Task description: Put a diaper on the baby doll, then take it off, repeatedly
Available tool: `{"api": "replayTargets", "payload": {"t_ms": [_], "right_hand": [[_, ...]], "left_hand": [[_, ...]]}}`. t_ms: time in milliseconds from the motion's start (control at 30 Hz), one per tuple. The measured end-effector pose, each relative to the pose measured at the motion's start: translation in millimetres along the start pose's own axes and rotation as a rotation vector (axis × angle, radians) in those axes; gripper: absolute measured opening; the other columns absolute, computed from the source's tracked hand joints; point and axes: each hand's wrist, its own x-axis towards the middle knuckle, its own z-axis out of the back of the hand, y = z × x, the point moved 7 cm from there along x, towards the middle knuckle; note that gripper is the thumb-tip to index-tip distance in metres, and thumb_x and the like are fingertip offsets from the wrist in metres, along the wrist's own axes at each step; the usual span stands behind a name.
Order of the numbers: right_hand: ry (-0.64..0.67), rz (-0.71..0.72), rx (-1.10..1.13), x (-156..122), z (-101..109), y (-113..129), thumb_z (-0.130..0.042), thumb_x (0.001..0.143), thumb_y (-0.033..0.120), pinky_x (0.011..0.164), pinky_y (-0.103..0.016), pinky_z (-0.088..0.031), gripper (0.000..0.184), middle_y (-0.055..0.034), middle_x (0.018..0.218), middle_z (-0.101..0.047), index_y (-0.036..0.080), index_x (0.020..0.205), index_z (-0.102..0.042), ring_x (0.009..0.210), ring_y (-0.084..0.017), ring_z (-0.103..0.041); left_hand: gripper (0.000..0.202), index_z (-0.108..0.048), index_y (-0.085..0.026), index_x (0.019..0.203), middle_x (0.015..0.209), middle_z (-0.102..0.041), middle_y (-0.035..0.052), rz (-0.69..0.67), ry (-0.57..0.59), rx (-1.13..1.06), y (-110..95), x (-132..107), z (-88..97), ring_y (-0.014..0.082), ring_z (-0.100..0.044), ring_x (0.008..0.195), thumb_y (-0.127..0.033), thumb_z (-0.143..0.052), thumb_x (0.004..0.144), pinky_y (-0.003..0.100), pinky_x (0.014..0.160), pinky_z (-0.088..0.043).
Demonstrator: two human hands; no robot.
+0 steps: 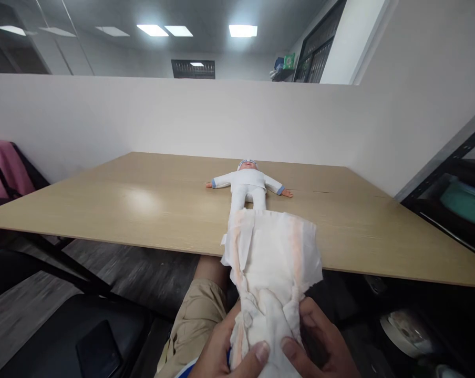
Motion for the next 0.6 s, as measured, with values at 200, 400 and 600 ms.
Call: {"api": "replayTargets", "payload": {"t_ms": [200,400,600], "right_hand": [[0.06,0.02,0.019,24,-27,-6,-0.076,0.095,0.069,0.065,-0.029,-0.05,0.045,0.0002,0.077,-0.06,0.026,0.092,-0.064,0.071,-0.018,-0.054],[0.101,-0.04,-0.014,34,-37,-34,-0.07,0.101,0.067,0.067,-0.028,-0.045,0.044,0.0027,0.077,-0.056,0.025,0.093,-0.059,0.072,-0.017,-0.05],[0.098,-0.067,-0.06,40,-36,-53,-0.069,0.101,0.068,0.068,-0.029,-0.043,0.046,0.0047,0.076,-0.048,0.025,0.091,-0.056,0.072,-0.016,-0.047]], "left_hand": [[0.077,-0.076,-0.031,0.15,0.148,-0.077,0.0124,0.042,-0.069,-0.112,11,12,13.0,0.0448,-0.064,0.148,-0.075,-0.086,0.087,0.059,0.13,-0.048],[0.075,-0.076,-0.027,0.149,0.157,-0.072,0.0133,0.06,-0.118,-0.145,40,28,23.7,0.0417,-0.064,0.15,-0.071,-0.087,0.088,0.055,0.13,-0.05],[0.073,-0.075,-0.026,0.15,0.162,-0.068,0.0131,0.134,-0.055,-0.066,67,39,32.5,0.0396,-0.059,0.156,-0.071,-0.084,0.092,0.054,0.134,-0.046]]}}
